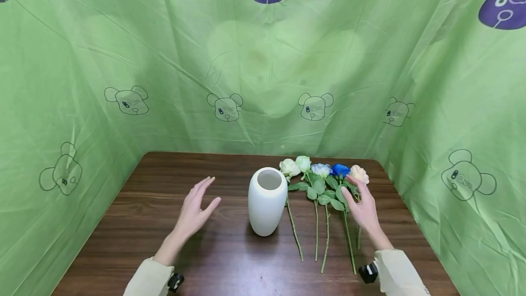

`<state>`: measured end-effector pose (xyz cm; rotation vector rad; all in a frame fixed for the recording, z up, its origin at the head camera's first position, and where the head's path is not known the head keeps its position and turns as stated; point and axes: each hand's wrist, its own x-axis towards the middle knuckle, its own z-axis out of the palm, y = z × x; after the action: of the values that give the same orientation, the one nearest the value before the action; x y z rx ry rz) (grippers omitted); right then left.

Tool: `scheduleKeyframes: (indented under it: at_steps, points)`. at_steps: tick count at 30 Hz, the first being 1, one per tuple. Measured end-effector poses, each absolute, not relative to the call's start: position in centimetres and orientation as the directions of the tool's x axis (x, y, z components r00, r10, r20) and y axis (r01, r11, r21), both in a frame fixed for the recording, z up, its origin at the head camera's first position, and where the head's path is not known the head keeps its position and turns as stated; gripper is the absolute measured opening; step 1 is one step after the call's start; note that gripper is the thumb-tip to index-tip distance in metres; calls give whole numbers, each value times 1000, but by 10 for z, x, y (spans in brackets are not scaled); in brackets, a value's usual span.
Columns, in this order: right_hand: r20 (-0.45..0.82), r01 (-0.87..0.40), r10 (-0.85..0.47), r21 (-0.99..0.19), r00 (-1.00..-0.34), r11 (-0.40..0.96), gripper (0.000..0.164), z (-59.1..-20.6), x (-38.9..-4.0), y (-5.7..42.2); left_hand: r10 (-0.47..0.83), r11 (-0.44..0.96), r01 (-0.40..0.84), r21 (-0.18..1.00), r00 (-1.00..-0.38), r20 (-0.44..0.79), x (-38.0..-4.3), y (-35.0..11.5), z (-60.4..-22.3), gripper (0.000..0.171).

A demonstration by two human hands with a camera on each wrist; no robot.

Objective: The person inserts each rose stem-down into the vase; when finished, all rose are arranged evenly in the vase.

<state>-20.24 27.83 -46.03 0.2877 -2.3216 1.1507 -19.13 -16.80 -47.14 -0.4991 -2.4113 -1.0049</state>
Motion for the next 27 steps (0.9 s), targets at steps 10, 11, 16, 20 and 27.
scheduleKeyframes:
  at_steps: [10,11,16,20,27]
  points:
    - [333,-300,130,-928,-934,222,32,-508,-212,228,188,365,378,851,-925,331,-176,-119,-476,64]
    - [275,-234,146,-941,-950,243,33,-506,-209,218,197,319,359,877,-930,309,-175,-115,-474,66]
    - [119,-70,154,-954,-981,292,31,-522,-209,190,223,135,217,967,-957,184,-167,-100,-451,71]
    - [39,3,137,-957,-990,291,32,-534,-212,178,221,133,139,981,-969,107,-164,-95,-438,72]
    - [-13,52,105,-924,-994,380,33,-550,-221,166,230,87,-16,996,-973,-36,-170,-92,-443,72]
